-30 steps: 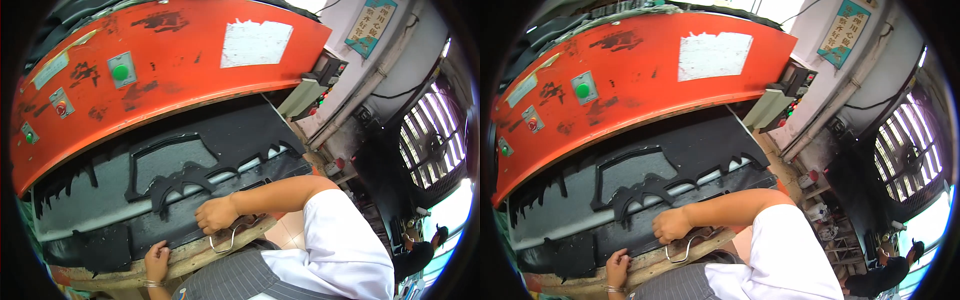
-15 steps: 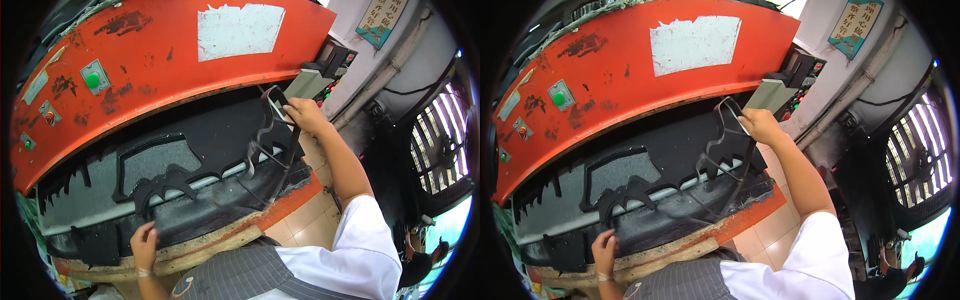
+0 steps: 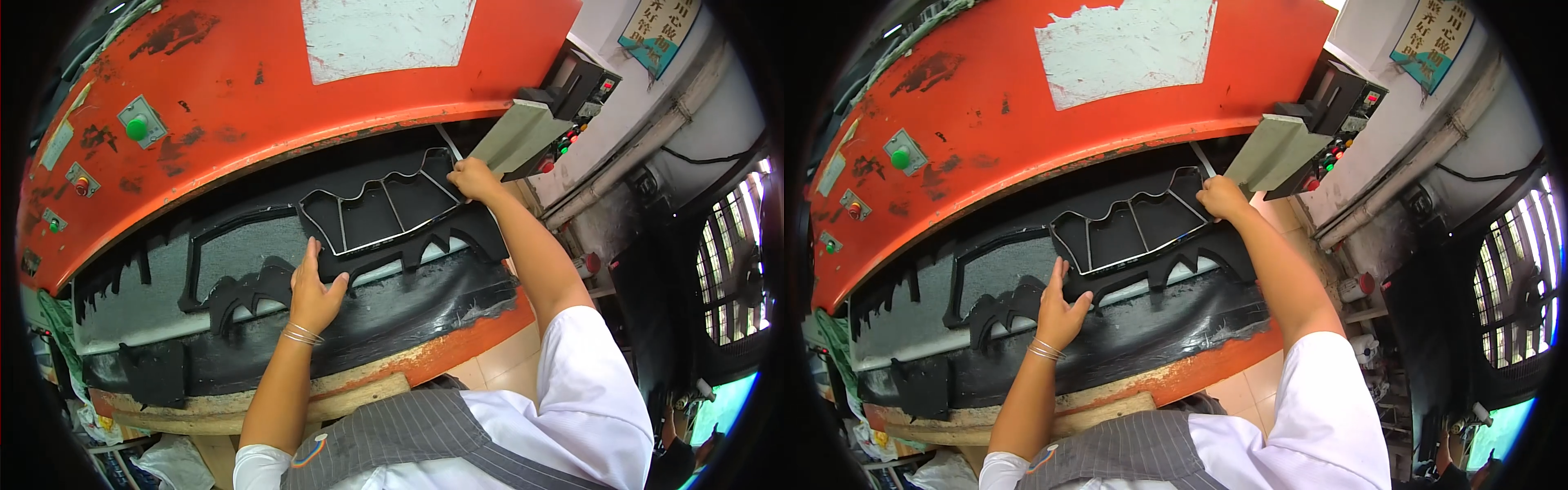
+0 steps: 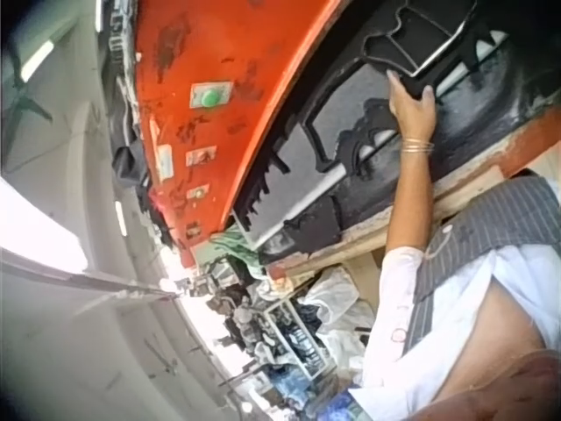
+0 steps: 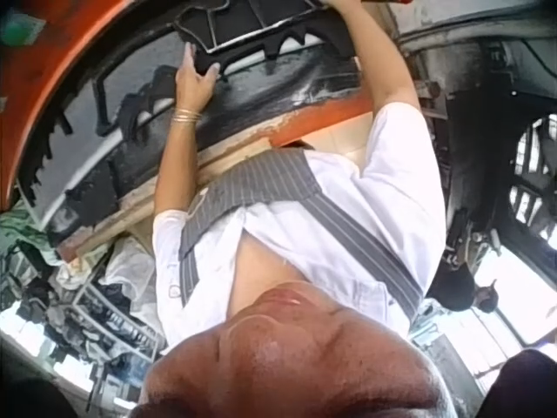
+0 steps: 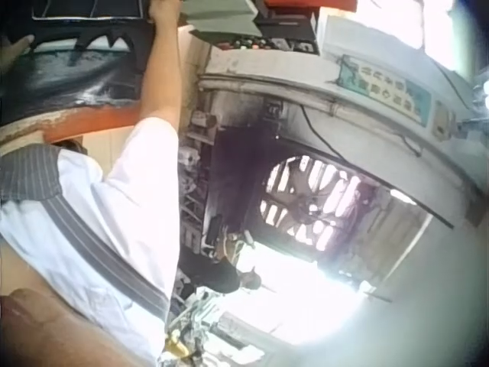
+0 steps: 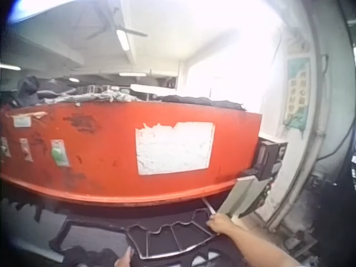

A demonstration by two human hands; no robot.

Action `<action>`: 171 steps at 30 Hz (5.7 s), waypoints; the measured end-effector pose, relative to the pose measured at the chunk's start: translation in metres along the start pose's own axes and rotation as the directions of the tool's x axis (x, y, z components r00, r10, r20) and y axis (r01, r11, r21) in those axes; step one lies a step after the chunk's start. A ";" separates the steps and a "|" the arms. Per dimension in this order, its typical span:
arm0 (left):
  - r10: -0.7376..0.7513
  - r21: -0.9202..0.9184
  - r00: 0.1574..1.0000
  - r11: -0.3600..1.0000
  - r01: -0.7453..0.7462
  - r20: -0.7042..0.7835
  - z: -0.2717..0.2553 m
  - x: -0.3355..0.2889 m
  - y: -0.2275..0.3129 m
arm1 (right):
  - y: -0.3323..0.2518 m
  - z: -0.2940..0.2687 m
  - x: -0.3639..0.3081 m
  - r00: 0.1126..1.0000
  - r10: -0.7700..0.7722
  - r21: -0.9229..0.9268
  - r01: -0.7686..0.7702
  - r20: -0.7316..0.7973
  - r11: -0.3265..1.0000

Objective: Cutting shoe components from material sheets using an industrial die-cutting press and metal dies, then organizing and labeling the cut pieces.

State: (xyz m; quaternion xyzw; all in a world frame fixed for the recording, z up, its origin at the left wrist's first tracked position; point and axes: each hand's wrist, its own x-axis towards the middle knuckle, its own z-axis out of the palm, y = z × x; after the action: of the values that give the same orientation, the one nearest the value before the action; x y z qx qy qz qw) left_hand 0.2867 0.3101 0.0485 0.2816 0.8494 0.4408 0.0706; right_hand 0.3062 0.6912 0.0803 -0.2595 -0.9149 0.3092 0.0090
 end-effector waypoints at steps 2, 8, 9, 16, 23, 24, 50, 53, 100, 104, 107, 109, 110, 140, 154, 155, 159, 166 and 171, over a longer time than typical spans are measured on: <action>-0.010 0.053 1.000 0.999 0.009 0.008 0.006 -0.002 -0.001 | 0.002 0.005 0.003 1.000 0.018 0.016 -0.018 0.020 1.000; 0.017 0.184 1.000 0.983 -0.015 -0.011 0.020 -0.008 -0.008 | -0.001 0.009 -0.007 0.996 0.076 0.062 -0.079 0.051 0.995; 0.024 0.188 0.999 0.982 -0.018 -0.028 0.021 -0.009 -0.007 | -0.001 0.008 -0.014 0.995 0.087 0.074 -0.091 0.055 0.993; 0.059 0.214 0.995 0.976 -0.039 -0.084 0.026 -0.020 -0.015 | 0.042 0.022 -0.063 0.865 -0.498 0.129 0.502 -0.062 0.855; 0.041 0.041 0.999 0.998 -0.040 -0.024 0.029 -0.019 -0.017 | 0.056 0.037 -0.070 0.895 -0.399 0.190 0.435 -0.200 0.880; 0.042 0.041 0.999 0.998 -0.041 -0.023 0.030 -0.019 -0.018 | 0.057 0.038 -0.071 0.895 -0.398 0.190 0.434 -0.202 0.881; 0.295 -0.046 0.947 0.952 -0.302 -0.124 -0.035 -0.049 -0.020 | 0.047 0.038 -0.095 0.870 -0.371 0.024 0.400 -0.325 0.916; 0.263 0.164 0.907 0.962 -0.219 -0.329 -0.100 -0.090 -0.066 | 0.041 0.044 -0.130 0.772 -0.419 -0.142 0.403 -0.478 0.904; -0.392 0.319 0.798 0.765 0.559 -0.457 -0.302 -0.219 -0.180 | -0.136 0.196 -0.237 0.641 -0.753 0.224 0.720 0.147 0.656; -0.100 0.590 0.867 0.694 0.412 -0.488 -0.294 -0.226 -0.179 | -0.134 0.200 -0.236 0.641 -0.756 0.213 0.727 0.129 0.653; -0.226 0.595 0.882 0.666 0.450 -0.414 -0.287 -0.234 -0.171 | -0.134 0.201 -0.236 0.629 -0.767 0.187 0.744 0.126 0.641; -0.280 0.594 0.865 0.636 0.492 -0.417 -0.280 -0.240 -0.166 | -0.135 0.201 -0.237 0.624 -0.770 0.184 0.748 0.131 0.637; -0.230 0.602 0.866 0.640 0.478 -0.443 -0.275 -0.244 -0.166 | -0.136 0.200 -0.238 0.632 -0.763 0.170 0.744 0.133 0.646; -0.905 -0.336 0.209 0.340 0.878 -0.370 0.085 -0.612 -0.011 | -0.104 0.152 -0.057 0.246 -0.916 -0.606 0.690 -0.318 0.396; -0.558 -0.131 0.524 0.754 0.644 -0.643 -0.099 -0.521 -0.128 | 0.022 0.050 0.025 0.749 -0.636 -0.466 0.503 -0.184 0.728; -0.519 -0.081 0.540 0.766 0.638 -0.662 -0.127 -0.498 -0.125 | 0.033 0.044 0.018 0.835 -0.547 -0.413 0.477 -0.062 0.776; -0.372 -0.070 0.513 0.854 0.515 -0.774 -0.189 -0.422 -0.116 | -0.008 0.064 -0.033 0.756 -0.654 -0.548 0.557 0.024 0.624; -0.477 -0.370 0.156 0.816 0.444 -0.865 -0.269 -0.261 -0.198 | -0.029 0.067 -0.074 0.405 -0.908 -0.451 0.833 0.102 0.321; -0.834 -0.763 -0.158 0.384 0.520 -0.528 -0.304 -0.199 -0.203 | -0.094 0.089 -0.163 0.419 -0.905 -0.259 0.885 0.081 0.387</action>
State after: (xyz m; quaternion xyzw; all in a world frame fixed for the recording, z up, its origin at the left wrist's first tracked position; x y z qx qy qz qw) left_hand 0.2558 -0.1043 0.0458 -0.5254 0.6620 0.5165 -0.1378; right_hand 0.3874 0.4989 0.0856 0.2638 -0.9411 0.1221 0.1730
